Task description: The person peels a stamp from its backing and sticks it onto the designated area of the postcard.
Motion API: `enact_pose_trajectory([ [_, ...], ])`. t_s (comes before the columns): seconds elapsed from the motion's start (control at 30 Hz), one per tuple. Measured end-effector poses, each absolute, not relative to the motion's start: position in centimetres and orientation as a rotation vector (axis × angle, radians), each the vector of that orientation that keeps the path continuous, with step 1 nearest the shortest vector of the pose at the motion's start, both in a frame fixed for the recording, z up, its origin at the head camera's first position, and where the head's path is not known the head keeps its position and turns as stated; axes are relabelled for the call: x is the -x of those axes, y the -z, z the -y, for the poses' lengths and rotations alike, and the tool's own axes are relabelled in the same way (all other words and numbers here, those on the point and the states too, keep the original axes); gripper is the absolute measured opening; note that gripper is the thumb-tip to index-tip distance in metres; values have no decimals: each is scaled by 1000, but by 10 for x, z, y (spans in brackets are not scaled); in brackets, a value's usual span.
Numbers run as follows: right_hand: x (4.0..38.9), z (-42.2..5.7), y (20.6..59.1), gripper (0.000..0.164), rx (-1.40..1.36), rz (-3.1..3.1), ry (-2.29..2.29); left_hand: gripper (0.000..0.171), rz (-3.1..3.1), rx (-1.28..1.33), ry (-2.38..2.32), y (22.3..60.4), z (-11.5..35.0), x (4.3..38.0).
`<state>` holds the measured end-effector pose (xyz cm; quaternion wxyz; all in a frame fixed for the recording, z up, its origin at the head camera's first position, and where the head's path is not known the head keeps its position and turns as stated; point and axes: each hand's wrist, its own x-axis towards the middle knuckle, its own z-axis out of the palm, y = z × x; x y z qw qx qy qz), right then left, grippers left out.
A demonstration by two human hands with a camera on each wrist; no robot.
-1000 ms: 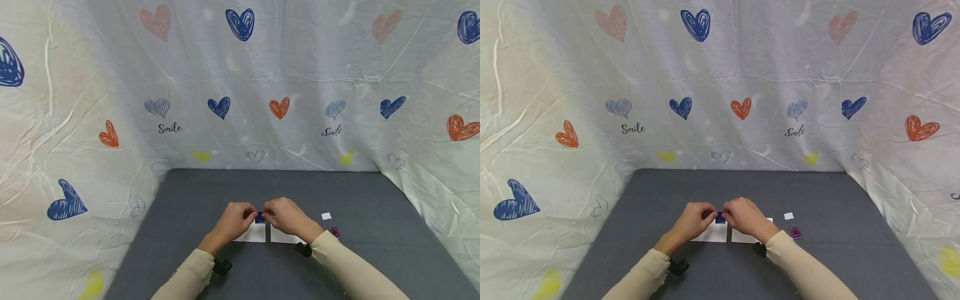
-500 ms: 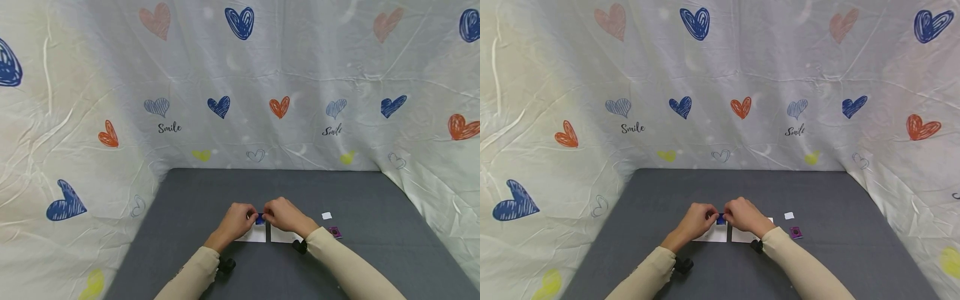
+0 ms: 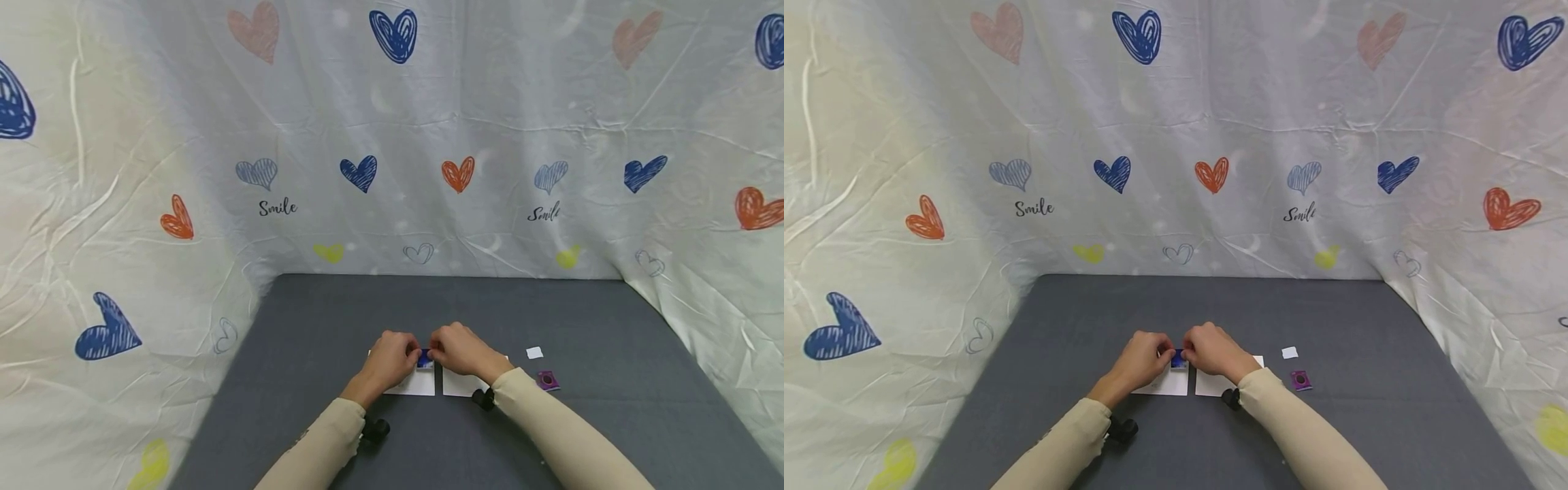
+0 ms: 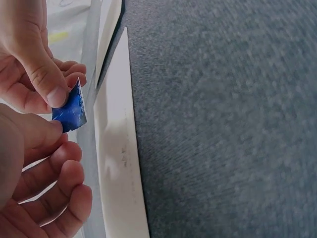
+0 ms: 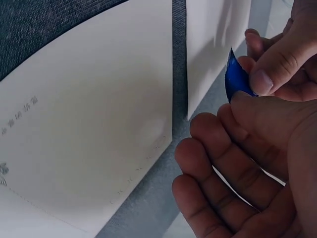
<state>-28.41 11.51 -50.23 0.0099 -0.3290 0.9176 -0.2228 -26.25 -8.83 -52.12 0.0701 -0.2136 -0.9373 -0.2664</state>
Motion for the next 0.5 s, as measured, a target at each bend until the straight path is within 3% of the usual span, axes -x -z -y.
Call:
enact_pose_trajectory([
  [0.5, 289, -112, 516, 9, 966, -2900, 658, 7, 2855, 649, 777, 533, 87, 271],
])
